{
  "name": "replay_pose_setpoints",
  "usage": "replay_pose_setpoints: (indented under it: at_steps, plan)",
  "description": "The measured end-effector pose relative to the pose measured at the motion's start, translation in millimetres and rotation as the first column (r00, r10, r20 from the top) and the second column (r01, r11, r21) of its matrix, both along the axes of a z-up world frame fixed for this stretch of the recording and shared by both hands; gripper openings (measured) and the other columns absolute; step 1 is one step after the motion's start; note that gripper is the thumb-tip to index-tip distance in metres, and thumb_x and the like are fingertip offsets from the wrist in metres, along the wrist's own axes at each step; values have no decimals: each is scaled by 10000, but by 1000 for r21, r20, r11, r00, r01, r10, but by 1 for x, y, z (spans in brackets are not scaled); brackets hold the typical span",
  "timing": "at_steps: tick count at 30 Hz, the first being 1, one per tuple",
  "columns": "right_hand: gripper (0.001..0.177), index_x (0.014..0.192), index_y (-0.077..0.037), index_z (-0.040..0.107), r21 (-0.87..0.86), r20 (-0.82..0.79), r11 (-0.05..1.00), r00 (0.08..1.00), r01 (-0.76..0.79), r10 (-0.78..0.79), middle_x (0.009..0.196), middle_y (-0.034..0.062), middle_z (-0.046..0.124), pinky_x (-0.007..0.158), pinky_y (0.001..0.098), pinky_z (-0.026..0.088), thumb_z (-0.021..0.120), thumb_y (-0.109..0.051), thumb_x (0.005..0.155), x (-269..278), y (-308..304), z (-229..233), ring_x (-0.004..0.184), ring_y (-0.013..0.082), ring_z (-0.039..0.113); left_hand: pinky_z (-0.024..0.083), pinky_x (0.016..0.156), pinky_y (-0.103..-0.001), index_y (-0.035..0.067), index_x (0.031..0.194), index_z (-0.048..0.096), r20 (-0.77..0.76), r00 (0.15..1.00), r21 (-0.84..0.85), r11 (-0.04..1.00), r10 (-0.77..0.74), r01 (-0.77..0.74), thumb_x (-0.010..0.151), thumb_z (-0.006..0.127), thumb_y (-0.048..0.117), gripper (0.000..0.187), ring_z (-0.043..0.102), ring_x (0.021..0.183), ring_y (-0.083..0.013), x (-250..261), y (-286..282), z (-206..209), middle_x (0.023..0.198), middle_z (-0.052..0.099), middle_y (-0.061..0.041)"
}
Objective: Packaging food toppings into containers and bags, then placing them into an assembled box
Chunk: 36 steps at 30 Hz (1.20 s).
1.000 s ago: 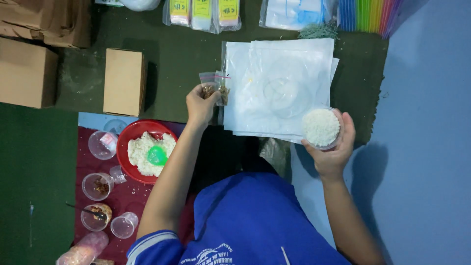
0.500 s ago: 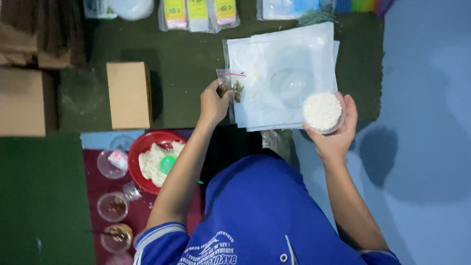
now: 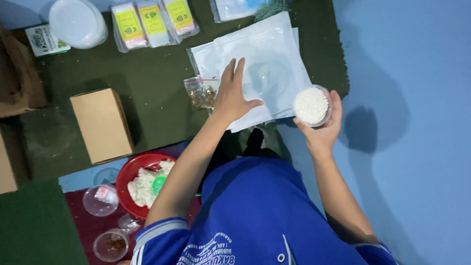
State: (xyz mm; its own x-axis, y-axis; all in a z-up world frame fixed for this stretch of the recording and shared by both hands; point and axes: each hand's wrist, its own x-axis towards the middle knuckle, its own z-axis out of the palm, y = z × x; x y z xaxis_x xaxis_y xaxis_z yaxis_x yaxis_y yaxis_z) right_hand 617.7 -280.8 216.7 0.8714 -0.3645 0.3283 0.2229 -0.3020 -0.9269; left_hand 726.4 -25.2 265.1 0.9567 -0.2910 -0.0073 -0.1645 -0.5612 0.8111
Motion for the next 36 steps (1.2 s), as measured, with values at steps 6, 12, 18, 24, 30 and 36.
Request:
replay_pose_setpoints:
  at_steps: [6, 12, 18, 24, 30, 36]
  plan:
    - [1209, 1570, 27, 323, 44, 9, 999, 1000, 6, -7, 1540, 263, 460, 1272, 420, 289, 1023, -23, 585, -6, -39, 5, 1473, 337, 430, 486, 1107, -579, 74, 1614, 294, 58, 998, 303, 953, -5, -13, 623, 995, 342, 1243, 435, 1395, -546, 28, -51, -42, 1501, 388, -334]
    - [1241, 1568, 6, 334, 95, -12, 995, 1000, 10, -9, 1521, 258, 495, 1264, 414, 316, 1033, -29, 543, -7, -88, 4, 1458, 323, 459, 499, 1114, -512, 10, 1532, 404, 121, 992, 215, 976, -44, 17, 618, 966, 335, 1122, 448, 1375, -521, 42, -136, -29, 1446, 389, -317]
    - [1200, 1573, 7, 335, -19, 36, 1000, 999, -4, 4, 1521, 272, 500, 1254, 433, 309, 1037, -76, 603, 16, -136, 20, 1454, 336, 466, 540, 1039, -560, 39, 1582, 285, 210, 954, 292, 945, -211, 145, 661, 960, 357, 1185, 455, 1366, -543, 61, -228, -68, 1493, 357, -346]
    - [1138, 1587, -17, 312, 23, 115, 1000, 993, -18, 15, 1563, 261, 461, 1274, 462, 276, 1018, -65, 696, 50, -152, 31, 1493, 343, 413, 481, 1099, -593, 99, 1598, 294, 151, 964, 262, 950, -217, 172, 625, 1012, 456, 1261, 426, 1410, -542, 66, -232, -58, 1591, 290, -320]
    - [1173, 1622, -57, 251, 143, 130, 981, 985, -129, 110, 1619, 217, 397, 1278, 420, 288, 1000, -62, 718, 69, -148, -5, 1523, 284, 384, 263, 1261, -537, 81, 1614, 315, 196, 927, 425, 879, -321, 215, 846, 776, 679, 1077, 286, 1542, -408, 36, -173, -22, 1658, 282, -226]
    - [1160, 1587, -37, 293, 87, 96, 979, 980, -184, 175, 1560, 261, 457, 1275, 432, 289, 1008, 55, 679, 86, -89, -1, 1486, 323, 431, 209, 1269, -538, 55, 1594, 356, 199, 928, 560, 814, -314, 156, 809, 755, 671, 1074, 243, 1551, -385, -4, -74, -52, 1657, 289, -213]
